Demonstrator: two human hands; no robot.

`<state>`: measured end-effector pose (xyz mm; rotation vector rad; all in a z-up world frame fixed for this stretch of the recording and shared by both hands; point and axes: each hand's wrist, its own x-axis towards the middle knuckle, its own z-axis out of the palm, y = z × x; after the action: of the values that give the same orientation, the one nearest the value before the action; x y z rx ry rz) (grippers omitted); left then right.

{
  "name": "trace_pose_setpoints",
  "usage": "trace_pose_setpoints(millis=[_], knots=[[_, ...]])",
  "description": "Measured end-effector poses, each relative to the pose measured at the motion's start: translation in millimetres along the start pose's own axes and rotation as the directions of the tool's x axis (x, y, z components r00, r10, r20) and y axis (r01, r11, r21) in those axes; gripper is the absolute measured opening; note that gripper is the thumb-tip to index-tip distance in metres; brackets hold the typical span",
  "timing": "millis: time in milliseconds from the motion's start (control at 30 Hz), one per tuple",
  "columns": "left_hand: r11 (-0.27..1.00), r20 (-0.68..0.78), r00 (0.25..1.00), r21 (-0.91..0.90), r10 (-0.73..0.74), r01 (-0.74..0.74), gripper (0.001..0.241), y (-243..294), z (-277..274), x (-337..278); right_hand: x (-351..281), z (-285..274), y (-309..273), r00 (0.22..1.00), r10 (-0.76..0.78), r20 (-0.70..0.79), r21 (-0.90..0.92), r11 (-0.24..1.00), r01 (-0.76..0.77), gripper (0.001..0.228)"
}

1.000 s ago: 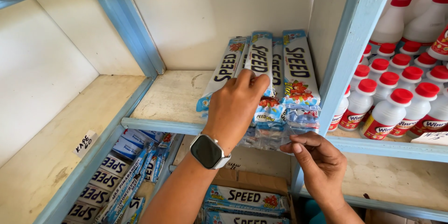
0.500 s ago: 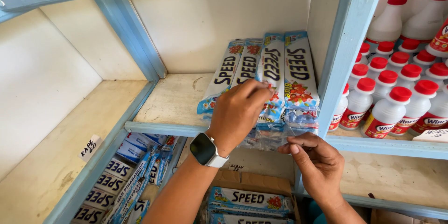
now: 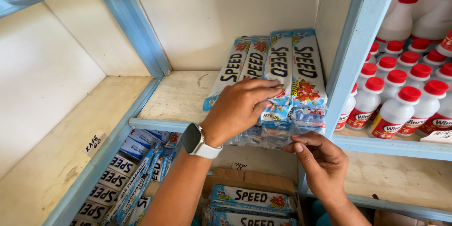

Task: Stocking packages of detergent soap onto a store shelf.

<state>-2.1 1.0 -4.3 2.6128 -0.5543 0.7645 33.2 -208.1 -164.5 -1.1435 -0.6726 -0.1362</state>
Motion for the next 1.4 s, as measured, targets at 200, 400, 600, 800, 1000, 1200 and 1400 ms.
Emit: trace_pose_setpoints(millis=[200, 400, 600, 800, 1000, 1200, 1400], knots=[[0.973, -0.105, 0.987, 0.207, 0.122, -0.099, 0.059, 8.6, 33.3, -9.5, -1.9, 10.3, 4.5, 0.999, 0.002, 0.041, 0.014, 1.0, -0.002, 0.014], [0.959, -0.213, 0.976, 0.263, -0.049, 0.106, 0.082, 29.8, 64.3, -19.9, -6.9, 17.6, 22.5, 0.999, -0.012, -0.05, 0.02, 1.0, 0.013, 0.007], [0.939, -0.282, 0.959, 0.319, -0.038, 0.131, 0.083, 24.7, 84.9, -26.8, -9.2, 16.0, 35.4, 0.994, -0.042, -0.097, 0.026, 0.999, 0.044, 0.008], [0.942, -0.301, 0.953, 0.306, -0.044, 0.14, 0.08, 10.2, 124.6, -47.8, -17.0, 10.6, 42.6, 0.994, -0.003, -0.109, -0.107, 0.994, -0.008, 0.006], [0.872, -0.217, 0.975, 0.468, -0.041, 0.141, 0.063, 3.0, 132.2, -81.5, -8.3, 25.5, 12.2, 0.931, -0.339, 0.132, -0.384, 0.848, 0.364, 0.007], [0.971, -0.13, 0.981, 0.177, -0.141, 0.162, 0.058, -14.0, 154.7, -172.0, -9.0, 49.8, -2.2, 0.874, 0.062, 0.481, -0.592, 0.758, 0.272, 0.019], [0.947, -0.239, 0.916, -0.068, -0.321, 0.314, 0.029, -36.2, 227.0, -284.4, -24.2, 61.6, 37.1, 0.408, 0.475, 0.78, -0.617, 0.689, 0.379, 0.065]])
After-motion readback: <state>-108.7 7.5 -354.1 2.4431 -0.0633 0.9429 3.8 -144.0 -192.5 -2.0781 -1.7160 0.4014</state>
